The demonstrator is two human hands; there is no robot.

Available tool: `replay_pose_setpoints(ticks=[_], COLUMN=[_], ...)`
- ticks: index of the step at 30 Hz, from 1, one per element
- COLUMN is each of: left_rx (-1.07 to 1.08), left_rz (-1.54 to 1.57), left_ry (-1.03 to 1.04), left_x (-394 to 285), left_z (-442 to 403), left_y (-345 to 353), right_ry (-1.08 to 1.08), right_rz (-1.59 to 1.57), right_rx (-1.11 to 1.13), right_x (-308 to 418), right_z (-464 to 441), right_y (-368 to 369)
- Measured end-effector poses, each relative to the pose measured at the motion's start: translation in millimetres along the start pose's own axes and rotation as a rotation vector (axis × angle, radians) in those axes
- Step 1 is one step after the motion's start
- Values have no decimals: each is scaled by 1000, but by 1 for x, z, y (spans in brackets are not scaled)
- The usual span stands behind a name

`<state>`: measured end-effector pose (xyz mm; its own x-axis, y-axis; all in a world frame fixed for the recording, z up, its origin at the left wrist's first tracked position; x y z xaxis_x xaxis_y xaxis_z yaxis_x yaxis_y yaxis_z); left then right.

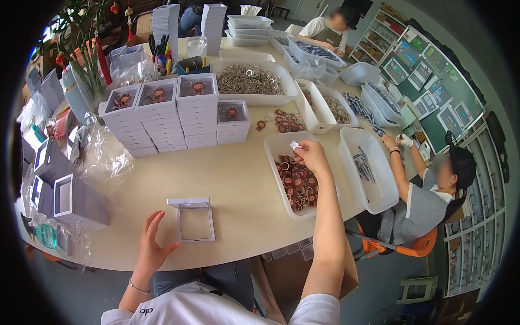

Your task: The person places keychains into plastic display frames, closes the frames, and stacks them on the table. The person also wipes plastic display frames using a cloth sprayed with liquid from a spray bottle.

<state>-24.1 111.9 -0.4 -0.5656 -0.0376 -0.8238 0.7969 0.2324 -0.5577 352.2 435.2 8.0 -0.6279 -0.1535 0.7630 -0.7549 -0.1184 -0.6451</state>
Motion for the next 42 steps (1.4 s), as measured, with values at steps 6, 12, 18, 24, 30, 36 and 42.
replay_pose_setpoints(ticks=[6, 12, 18, 24, 30, 36, 42], left_rx=[270, 234, 282, 619, 1062, 938, 612], left_rz=[411, 867, 1296, 1265, 1305, 1341, 1216], left_ry=[0, 16, -321, -571, -722, -794, -670], left_x=[-18, -45, -16, -5, -8, 1, 37], left_z=[10, 11, 23, 36, 61, 54, 23], left_y=[28, 50, 63, 70, 95, 97, 65], right_ry=[-150, -180, -182, -611, -771, -810, -580], right_rz=[-560, -901, -955, -431, -477, -359, -539], right_rx=[180, 308, 190, 348, 583, 337, 177], right_x=[124, 185, 171, 219, 225, 217, 169], right_z=[96, 193, 240, 244, 260, 255, 229], right_y=[36, 128, 185, 152, 156, 138, 142])
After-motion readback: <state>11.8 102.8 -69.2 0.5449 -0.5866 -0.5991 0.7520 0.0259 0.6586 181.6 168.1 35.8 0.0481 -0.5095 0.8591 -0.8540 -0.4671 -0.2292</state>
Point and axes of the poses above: each hand's wrist, its own z-axis away from the middle knuckle, its own y-axis out of the palm, x = y × z, the point moved 10 cm from there along -z, towards the middle knuckle, and after that the axes turned 7 degrees about -y, right-handed, at the moved point
